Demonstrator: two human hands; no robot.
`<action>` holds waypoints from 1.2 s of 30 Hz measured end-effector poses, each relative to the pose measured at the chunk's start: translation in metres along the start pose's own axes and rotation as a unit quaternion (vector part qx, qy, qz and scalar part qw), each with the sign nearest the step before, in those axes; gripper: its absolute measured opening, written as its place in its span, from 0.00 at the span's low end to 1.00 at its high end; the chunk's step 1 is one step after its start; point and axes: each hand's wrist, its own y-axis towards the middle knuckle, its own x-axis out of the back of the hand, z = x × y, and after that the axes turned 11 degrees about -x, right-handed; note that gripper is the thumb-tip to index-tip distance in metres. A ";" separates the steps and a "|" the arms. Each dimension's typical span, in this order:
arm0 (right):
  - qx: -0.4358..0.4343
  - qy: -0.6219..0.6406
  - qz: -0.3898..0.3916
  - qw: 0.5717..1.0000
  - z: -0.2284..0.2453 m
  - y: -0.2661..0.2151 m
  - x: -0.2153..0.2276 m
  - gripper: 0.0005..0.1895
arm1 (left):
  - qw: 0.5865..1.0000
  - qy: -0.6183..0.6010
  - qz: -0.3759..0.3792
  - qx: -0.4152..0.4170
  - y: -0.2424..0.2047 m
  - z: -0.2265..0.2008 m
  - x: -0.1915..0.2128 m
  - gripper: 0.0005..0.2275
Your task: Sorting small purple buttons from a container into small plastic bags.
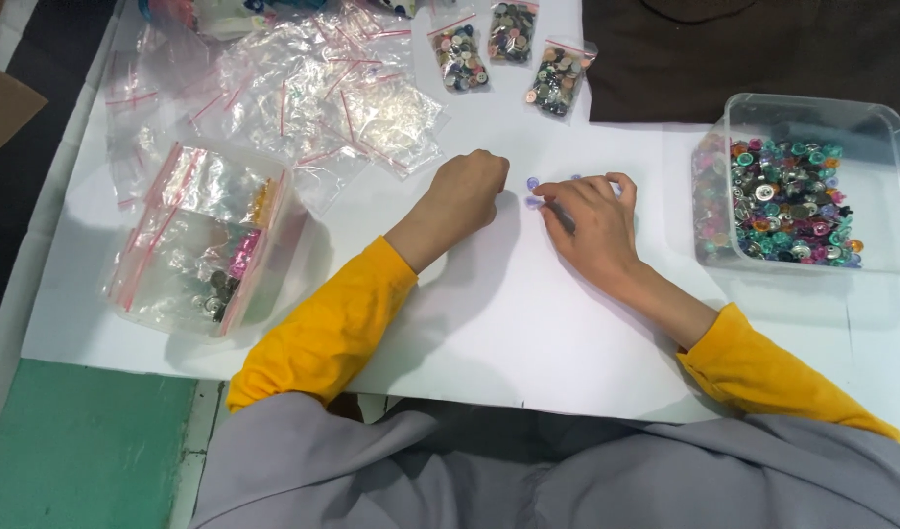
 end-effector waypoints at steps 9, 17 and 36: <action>0.010 0.021 -0.022 0.999 0.007 -0.002 0.034 0.11 | 0.998 0.066 0.001 0.000 0.004 -0.020 0.013 0.08; 0.048 0.042 -0.115 0.991 0.001 -0.002 0.098 0.07 | 0.992 0.078 -0.078 -0.054 0.046 -0.059 0.040 0.12; -0.284 -0.060 0.278 0.916 -0.132 -0.027 0.195 0.35 | 0.971 -0.009 -0.032 -0.236 0.175 -0.225 -0.070 0.15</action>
